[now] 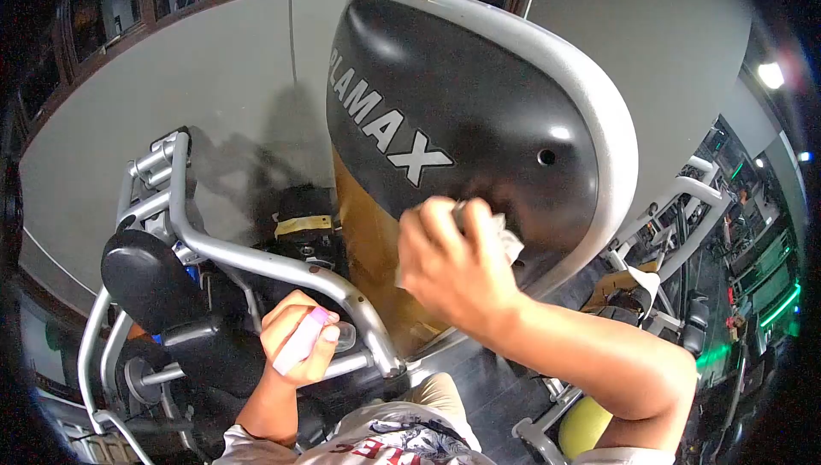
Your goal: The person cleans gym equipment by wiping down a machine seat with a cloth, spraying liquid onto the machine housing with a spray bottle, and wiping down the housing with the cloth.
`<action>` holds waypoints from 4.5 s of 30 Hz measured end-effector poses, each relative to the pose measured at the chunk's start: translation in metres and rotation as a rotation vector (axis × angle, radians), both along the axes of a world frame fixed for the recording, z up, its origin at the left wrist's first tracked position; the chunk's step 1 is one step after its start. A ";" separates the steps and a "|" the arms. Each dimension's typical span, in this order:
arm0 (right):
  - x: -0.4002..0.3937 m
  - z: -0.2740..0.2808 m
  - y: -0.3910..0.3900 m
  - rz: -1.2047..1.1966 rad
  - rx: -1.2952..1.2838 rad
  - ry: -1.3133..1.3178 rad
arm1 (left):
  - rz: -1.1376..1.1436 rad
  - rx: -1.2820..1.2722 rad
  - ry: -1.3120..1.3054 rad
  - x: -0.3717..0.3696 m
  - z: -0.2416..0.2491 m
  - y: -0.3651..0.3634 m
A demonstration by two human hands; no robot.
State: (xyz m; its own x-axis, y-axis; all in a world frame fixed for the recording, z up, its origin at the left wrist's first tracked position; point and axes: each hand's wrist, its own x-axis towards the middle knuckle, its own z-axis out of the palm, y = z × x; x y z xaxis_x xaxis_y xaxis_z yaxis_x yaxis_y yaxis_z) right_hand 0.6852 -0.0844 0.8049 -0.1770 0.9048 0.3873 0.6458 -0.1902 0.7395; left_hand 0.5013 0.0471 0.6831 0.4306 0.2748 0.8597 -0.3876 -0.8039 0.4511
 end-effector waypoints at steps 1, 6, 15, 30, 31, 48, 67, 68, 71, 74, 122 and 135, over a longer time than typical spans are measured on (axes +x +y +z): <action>-0.005 0.000 0.002 -0.006 -0.088 -0.015 | -0.004 -0.008 -0.006 0.000 0.001 0.000; 0.021 0.094 0.016 -0.119 0.218 0.173 | -0.013 -0.005 0.007 0.003 -0.001 0.000; 0.011 0.018 0.015 -0.023 -0.075 0.124 | -0.013 0.027 -0.031 0.004 -0.001 0.003; 0.009 0.097 0.054 -0.254 0.000 0.128 | 0.015 0.017 -0.023 0.008 -0.005 0.006; 0.039 0.102 0.056 -0.112 0.291 -0.417 | 0.012 0.007 -0.024 0.008 -0.006 0.006; 0.068 0.124 0.080 -0.141 0.312 -0.008 | -0.020 -0.051 -0.019 0.008 -0.007 0.005; 0.007 0.028 0.038 -0.052 -0.070 0.026 | -0.015 0.007 0.001 0.011 -0.007 0.009; 0.011 0.033 0.033 -0.061 -0.056 0.050 | -0.021 -0.004 0.004 0.011 -0.008 0.010; 0.026 0.097 0.035 -0.120 0.235 0.067 | -0.032 -0.045 0.018 0.010 -0.010 0.007; 0.048 0.129 0.027 -0.086 0.322 0.022 | -0.031 -0.029 0.030 0.012 -0.006 0.009; 0.022 0.060 -0.072 -0.075 0.211 0.158 | 0.031 -0.007 0.112 0.016 -0.010 0.012; 0.033 0.067 -0.084 0.009 0.294 0.138 | -0.004 0.008 0.107 0.019 -0.013 0.009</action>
